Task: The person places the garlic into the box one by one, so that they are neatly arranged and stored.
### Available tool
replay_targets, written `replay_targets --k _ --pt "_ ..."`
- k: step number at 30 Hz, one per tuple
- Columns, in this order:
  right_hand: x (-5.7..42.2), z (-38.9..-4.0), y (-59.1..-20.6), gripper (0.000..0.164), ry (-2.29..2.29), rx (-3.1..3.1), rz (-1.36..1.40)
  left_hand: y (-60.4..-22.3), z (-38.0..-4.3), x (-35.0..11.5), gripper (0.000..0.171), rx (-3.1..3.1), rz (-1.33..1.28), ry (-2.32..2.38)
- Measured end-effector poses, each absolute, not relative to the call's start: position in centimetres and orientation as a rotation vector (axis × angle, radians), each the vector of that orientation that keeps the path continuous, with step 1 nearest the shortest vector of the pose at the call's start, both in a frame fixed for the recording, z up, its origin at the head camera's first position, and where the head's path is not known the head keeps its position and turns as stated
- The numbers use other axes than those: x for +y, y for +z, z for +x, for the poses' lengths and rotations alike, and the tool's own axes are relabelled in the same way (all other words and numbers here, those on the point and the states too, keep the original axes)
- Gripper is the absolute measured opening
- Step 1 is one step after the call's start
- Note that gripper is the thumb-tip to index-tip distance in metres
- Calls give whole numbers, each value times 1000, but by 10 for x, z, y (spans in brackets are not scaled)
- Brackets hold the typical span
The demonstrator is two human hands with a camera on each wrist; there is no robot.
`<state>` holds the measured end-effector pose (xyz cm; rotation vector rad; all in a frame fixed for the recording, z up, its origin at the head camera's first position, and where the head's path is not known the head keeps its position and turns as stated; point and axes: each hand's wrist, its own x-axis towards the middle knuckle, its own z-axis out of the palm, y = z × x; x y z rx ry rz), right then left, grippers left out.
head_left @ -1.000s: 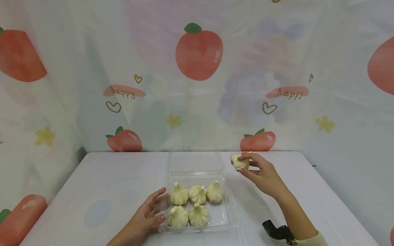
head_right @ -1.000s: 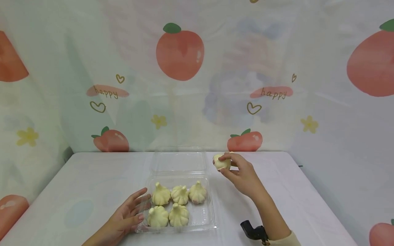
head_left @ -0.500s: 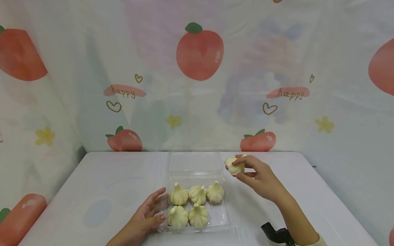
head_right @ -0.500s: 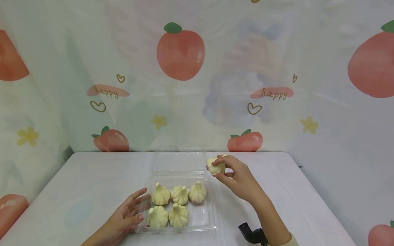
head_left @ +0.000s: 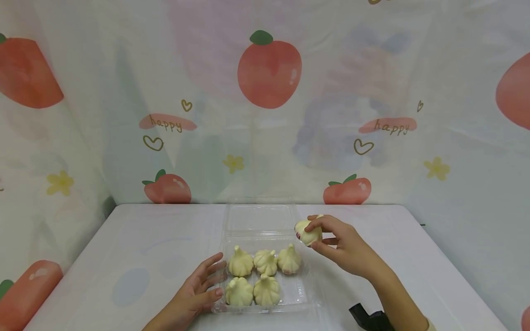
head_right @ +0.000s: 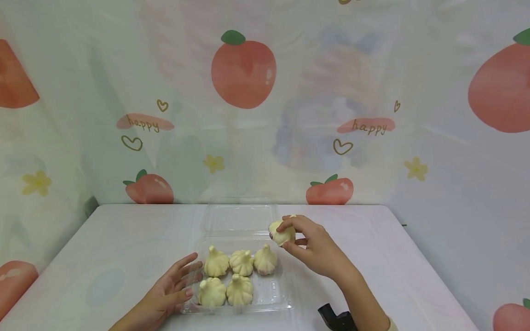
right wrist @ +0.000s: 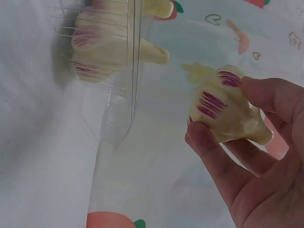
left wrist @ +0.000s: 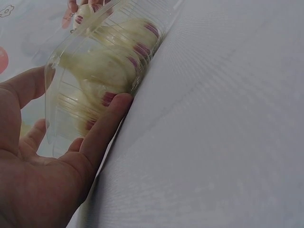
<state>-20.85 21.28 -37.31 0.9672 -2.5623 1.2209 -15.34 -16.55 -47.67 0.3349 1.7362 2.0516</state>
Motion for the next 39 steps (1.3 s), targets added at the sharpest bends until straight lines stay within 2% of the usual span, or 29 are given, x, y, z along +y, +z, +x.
replay_targets --k 28,39 --pt "199 -195 -371 31 1156 -2695 1287 -480 -154 -167 69 1733 334 2051" --pt "196 -194 -376 26 1143 -2807 1362 -479 -153 -167 69 1745 317 2046"
